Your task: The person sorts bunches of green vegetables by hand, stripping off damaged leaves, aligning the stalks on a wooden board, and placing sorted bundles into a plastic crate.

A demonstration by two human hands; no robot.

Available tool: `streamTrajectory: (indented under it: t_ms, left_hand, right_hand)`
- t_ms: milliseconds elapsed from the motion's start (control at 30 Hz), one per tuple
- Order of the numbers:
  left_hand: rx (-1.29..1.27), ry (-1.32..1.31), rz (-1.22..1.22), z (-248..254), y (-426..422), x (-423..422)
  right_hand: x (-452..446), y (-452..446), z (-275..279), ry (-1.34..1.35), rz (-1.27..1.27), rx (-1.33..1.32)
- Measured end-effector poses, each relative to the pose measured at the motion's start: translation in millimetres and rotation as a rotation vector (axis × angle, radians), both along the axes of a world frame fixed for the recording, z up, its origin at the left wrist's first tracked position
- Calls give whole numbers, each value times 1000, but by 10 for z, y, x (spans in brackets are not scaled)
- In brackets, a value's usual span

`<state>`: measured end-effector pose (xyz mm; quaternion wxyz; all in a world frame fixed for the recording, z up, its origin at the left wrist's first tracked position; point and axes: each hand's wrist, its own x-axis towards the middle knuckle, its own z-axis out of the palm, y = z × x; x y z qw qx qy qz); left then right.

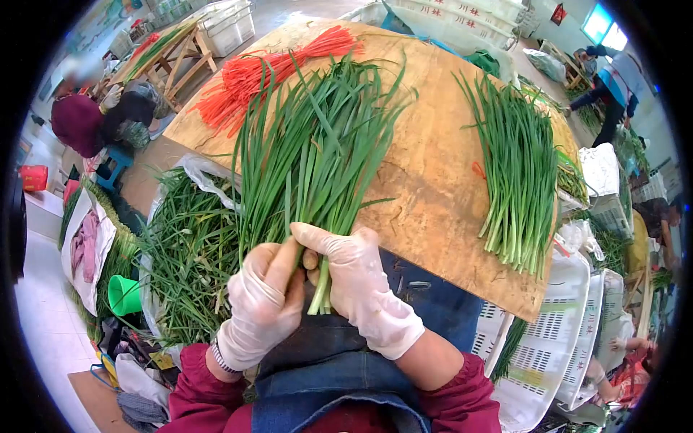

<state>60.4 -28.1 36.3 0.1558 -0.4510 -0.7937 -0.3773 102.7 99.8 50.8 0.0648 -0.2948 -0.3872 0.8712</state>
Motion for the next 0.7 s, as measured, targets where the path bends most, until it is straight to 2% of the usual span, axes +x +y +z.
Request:
streamTrajectory:
  t_ms: [33, 67, 167, 200, 300, 433, 467, 567, 600, 700]
  left_hand:
    - [10, -2, -38, -21, 6, 17]
    - [20, -230, -61, -8, -53, 20]
    - [528, -1358, 27, 1, -194, -13]
    - [487, -1390, 66, 25, -202, -39]
    - [269, -1654, -92, 27, -153, -41]
    - [341, -1681, -72, -42, -38, -5]
    - [399, -1665, -45, -42, -29, 17]
    - [535, -1462, 159, -132, 11, 132]
    - [509, -1373, 221, -127, 5, 149]
    - [533, -1043, 246, -275, -58, 234]
  right_hand:
    - [14, 51, -42, -3, 6, -45]
    - [25, 113, -103, -8, 11, -91]
    - [36, 208, -278, 28, 3, -226]
    - [45, 202, -308, 36, -12, -249]
    - [96, 196, -335, 49, 26, -355]
    - [119, 225, -341, 107, 32, -460]
    - [124, 220, -336, 79, -8, -392]
    - [121, 145, -324, 15, -106, -238]
    - [117, 117, -312, 10, -126, -215]
    - [92, 39, -241, -1, -177, -164]
